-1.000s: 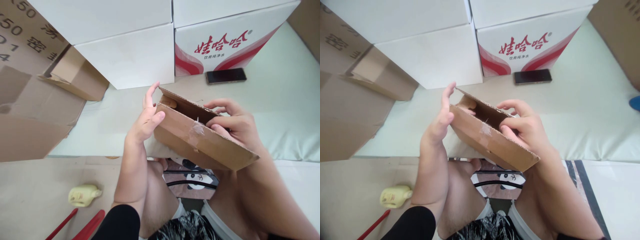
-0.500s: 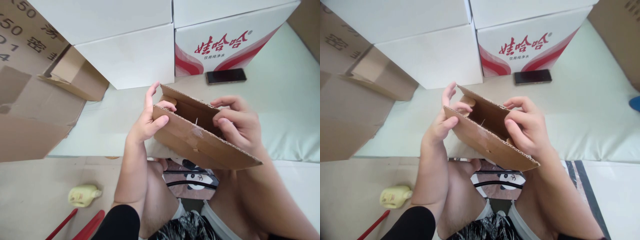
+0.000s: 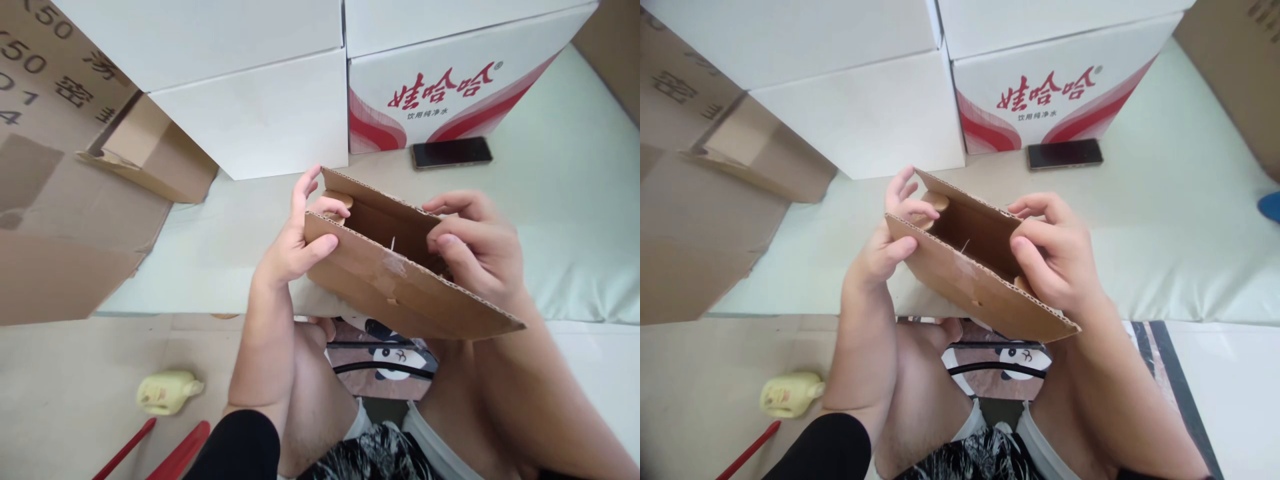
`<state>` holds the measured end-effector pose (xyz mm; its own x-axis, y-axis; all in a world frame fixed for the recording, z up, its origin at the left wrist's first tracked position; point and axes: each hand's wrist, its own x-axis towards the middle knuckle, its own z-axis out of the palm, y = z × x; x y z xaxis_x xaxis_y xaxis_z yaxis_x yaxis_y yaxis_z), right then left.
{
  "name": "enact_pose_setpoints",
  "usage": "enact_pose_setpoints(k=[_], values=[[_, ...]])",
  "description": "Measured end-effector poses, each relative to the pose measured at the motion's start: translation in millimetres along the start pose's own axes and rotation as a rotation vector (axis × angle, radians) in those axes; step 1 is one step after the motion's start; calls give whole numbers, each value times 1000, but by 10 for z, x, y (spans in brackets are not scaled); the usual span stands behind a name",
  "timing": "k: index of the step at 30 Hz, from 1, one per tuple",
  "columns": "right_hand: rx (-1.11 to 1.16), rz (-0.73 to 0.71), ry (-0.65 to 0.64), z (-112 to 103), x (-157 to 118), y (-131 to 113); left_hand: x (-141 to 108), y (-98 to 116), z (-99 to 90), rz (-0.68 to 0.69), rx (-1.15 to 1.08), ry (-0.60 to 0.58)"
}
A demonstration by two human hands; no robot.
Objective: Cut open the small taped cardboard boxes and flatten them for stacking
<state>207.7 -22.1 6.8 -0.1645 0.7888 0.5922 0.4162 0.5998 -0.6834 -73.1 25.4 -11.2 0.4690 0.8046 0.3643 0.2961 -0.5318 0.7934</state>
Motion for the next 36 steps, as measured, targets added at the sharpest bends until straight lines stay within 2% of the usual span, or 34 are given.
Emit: enact_pose_setpoints(k=[24, 36], values=[[25, 46, 1, 5, -3, -42, 27, -23, 43, 40, -29, 57], [-14, 67, 8, 14, -7, -35, 46, -6, 19, 29, -33, 8]])
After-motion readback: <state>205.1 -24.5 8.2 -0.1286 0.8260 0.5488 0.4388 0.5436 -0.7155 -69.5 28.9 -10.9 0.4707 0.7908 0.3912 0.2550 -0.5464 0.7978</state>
